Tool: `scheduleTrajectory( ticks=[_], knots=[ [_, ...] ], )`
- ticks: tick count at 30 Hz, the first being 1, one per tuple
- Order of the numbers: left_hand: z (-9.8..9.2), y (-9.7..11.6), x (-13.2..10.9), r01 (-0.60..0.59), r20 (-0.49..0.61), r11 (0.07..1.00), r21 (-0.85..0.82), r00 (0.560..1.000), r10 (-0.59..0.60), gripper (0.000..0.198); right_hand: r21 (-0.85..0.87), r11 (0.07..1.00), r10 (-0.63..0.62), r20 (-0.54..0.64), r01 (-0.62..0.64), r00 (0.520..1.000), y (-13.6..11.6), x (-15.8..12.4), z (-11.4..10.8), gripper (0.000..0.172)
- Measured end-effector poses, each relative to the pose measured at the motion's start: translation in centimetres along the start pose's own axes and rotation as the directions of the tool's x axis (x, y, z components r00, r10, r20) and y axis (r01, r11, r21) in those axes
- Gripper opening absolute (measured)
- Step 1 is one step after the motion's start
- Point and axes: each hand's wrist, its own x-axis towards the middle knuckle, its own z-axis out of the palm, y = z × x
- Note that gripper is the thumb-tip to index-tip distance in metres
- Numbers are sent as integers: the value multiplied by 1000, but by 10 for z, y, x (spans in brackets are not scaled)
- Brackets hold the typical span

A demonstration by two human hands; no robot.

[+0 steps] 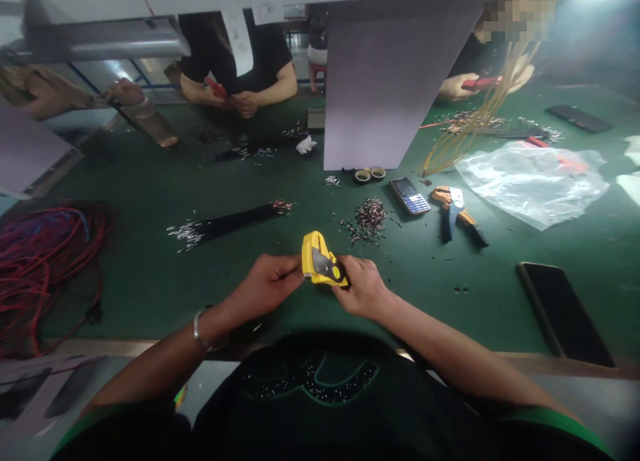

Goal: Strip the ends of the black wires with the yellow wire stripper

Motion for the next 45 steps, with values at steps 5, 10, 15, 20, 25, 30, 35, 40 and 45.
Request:
scheduleTrajectory(
  ticks=[5, 10, 15, 20, 25, 30, 35, 40, 45],
  knots=[
    [-6, 2, 3, 165, 5, 968, -189, 986, -168, 21, 191, 920, 333, 74, -341, 940, 3, 6, 0, 19],
    [-10, 0, 9, 190, 47, 851, -490, 980, -192, 21, 535, 559, 556, 324, -633, 765, 1, 16, -4, 15],
    [-9, 0, 19, 84, 64, 852, -517, 996, -59, 20, 693, 222, 569, 478, -686, 668, 0, 21, -6, 19],
    [-9, 5, 27, -137, -47, 988, -75, 990, 134, 16, 760, 62, 547, 517, -647, 658, 0, 22, -6, 19],
    [-4, 14, 44, -231, -107, 970, -79, 969, 222, 12, 764, 38, 524, 534, -644, 663, -2, 22, -5, 19],
    [21, 14, 65, -6, -3, 778, -628, 1000, 6, 17, 765, 54, 524, 525, -641, 671, -3, 24, -1, 17],
    [33, 13, 72, 61, -31, 694, -718, 992, -119, 15, 707, 161, 553, 513, -688, 656, -1, 20, 3, 19],
    [34, 9, 65, 59, -101, 692, -719, 977, -189, 12, 609, 374, 588, 427, -699, 687, -1, 18, 4, 16],
    [38, 7, 55, 4, -211, 707, -707, 953, -217, 9, 515, 544, 568, 354, -662, 743, -3, 20, 0, 8]
  ],
)
